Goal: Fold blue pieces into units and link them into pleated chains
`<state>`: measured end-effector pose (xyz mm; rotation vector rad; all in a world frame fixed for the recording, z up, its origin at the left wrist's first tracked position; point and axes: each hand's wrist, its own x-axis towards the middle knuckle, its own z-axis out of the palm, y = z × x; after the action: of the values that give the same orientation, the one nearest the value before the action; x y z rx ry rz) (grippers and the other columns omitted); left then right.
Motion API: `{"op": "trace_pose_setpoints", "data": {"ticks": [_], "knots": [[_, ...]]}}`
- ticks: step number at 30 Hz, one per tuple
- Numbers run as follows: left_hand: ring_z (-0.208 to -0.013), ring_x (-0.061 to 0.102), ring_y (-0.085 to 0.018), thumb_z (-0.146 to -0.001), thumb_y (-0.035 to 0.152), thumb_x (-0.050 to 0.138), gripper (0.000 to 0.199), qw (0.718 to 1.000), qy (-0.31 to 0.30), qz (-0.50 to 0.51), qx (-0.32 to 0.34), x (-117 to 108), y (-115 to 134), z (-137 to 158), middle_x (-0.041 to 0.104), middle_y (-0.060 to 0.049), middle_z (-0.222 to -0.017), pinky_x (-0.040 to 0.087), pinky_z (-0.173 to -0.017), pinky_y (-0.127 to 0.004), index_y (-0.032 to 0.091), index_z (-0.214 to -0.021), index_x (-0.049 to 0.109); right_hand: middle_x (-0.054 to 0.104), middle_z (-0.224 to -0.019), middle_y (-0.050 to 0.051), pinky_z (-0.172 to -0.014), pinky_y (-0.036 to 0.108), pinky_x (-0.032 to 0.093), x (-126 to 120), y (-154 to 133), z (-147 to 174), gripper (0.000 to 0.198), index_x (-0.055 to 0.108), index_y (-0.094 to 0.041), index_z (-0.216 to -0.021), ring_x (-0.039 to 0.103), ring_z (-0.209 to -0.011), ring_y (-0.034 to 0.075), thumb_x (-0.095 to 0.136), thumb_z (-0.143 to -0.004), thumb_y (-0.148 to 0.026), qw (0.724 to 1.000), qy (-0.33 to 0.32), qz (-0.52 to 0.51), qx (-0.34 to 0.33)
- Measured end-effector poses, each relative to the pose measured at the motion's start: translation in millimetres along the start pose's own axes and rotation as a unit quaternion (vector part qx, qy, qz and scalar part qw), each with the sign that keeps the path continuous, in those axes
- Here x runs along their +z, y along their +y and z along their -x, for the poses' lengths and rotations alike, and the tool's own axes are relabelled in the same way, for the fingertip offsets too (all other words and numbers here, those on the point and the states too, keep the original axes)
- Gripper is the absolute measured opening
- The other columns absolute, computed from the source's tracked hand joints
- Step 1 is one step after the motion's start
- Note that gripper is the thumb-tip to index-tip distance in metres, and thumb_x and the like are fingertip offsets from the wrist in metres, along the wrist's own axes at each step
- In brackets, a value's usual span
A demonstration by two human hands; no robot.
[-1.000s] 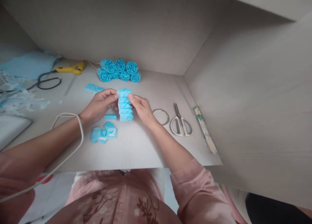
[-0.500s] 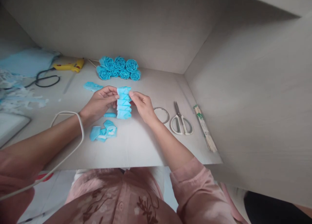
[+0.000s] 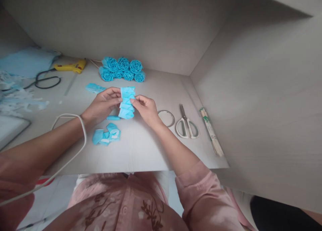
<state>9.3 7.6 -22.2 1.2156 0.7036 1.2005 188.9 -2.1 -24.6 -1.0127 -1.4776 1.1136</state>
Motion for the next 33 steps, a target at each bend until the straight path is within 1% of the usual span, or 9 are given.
{"op": "trace_pose_setpoints", "data": {"ticks": [4,8,13,15,18,23,27,30,33], "knots": [[-0.061,0.056,-0.011,-0.069,0.026,0.077,0.030,1.000,0.028,0.005,0.005,0,0,-1,0.066,-0.001,-0.081,0.043,-0.055,-0.023,0.017,-0.094,0.062,0.060,-0.074,0.000,-0.073,0.027,0.044,1,-6,1,0.032,0.063,-0.020,-0.073,0.054,-0.074,0.014,0.062,-0.080,-0.051,0.999,-0.012,-0.028,0.010],[-0.058,0.054,-0.010,-0.070,0.027,0.077,0.030,0.998,0.053,0.015,0.016,2,2,-1,0.065,0.000,-0.079,0.043,-0.054,-0.023,0.018,-0.095,0.062,0.061,-0.074,-0.001,-0.070,0.026,0.044,3,-5,2,0.033,0.065,-0.020,-0.078,0.054,-0.071,0.013,0.068,-0.075,-0.053,0.997,-0.045,-0.056,0.034],[-0.063,0.058,-0.013,-0.079,0.033,0.068,0.026,0.999,0.015,0.032,-0.031,4,5,1,0.062,0.000,-0.074,0.046,-0.055,-0.024,0.018,-0.100,0.062,0.058,-0.068,-0.002,-0.065,0.025,0.041,2,3,0,0.029,0.063,-0.018,-0.073,0.049,-0.063,0.010,0.072,-0.074,-0.046,0.998,-0.018,-0.058,0.021],[-0.067,0.059,-0.013,-0.078,0.031,0.070,0.030,0.999,-0.002,0.020,-0.035,4,5,2,0.064,-0.001,-0.079,0.047,-0.057,-0.024,0.018,-0.104,0.061,0.058,-0.068,-0.002,-0.064,0.025,0.041,2,4,0,0.030,0.063,-0.018,-0.073,0.049,-0.063,0.011,0.072,-0.074,-0.047,0.998,-0.012,-0.051,0.018],[-0.066,0.059,-0.012,-0.071,0.024,0.076,0.039,1.000,-0.014,0.003,-0.020,2,3,2,0.065,-0.001,-0.083,0.046,-0.059,-0.023,0.018,-0.105,0.060,0.057,-0.067,-0.002,-0.064,0.025,0.041,2,2,0,0.031,0.062,-0.019,-0.072,0.048,-0.063,0.011,0.070,-0.074,-0.049,0.999,-0.011,-0.033,0.021],[-0.061,0.056,-0.011,-0.068,0.024,0.076,0.039,1.000,-0.002,0.009,-0.009,1,3,0,0.064,0.000,-0.079,0.045,-0.059,-0.024,0.018,-0.104,0.059,0.058,-0.069,-0.001,-0.070,0.026,0.045,2,-3,0,0.036,0.062,-0.019,-0.069,0.052,-0.069,0.012,0.066,-0.078,-0.054,0.999,-0.002,-0.049,0.019],[-0.063,0.056,-0.011,-0.069,0.025,0.075,0.041,0.999,0.033,0.006,0.008,0,3,-1,0.064,0.000,-0.082,0.045,-0.060,-0.024,0.020,-0.105,0.057,0.062,-0.074,0.001,-0.074,0.029,0.048,1,-3,-1,0.040,0.065,-0.020,-0.074,0.057,-0.073,0.015,0.064,-0.077,-0.060,0.995,-0.036,-0.078,0.052],[-0.064,0.057,-0.012,-0.072,0.027,0.073,0.039,0.999,0.033,-0.004,0.008,1,3,-1,0.063,0.001,-0.080,0.045,-0.060,-0.025,0.022,-0.108,0.058,0.062,-0.071,0.000,-0.073,0.027,0.046,0,-2,0,0.039,0.062,-0.020,-0.068,0.055,-0.071,0.014,0.068,-0.074,-0.057,0.996,-0.051,-0.043,0.059],[-0.067,0.058,-0.014,-0.080,0.034,0.066,0.033,1.000,0.016,-0.002,-0.018,1,4,0,0.062,0.000,-0.077,0.045,-0.060,-0.026,0.022,-0.109,0.059,0.060,-0.067,-0.001,-0.070,0.026,0.042,0,-1,1,0.036,0.058,-0.019,-0.064,0.052,-0.068,0.013,0.070,-0.073,-0.052,0.998,-0.036,-0.012,0.048]]}}
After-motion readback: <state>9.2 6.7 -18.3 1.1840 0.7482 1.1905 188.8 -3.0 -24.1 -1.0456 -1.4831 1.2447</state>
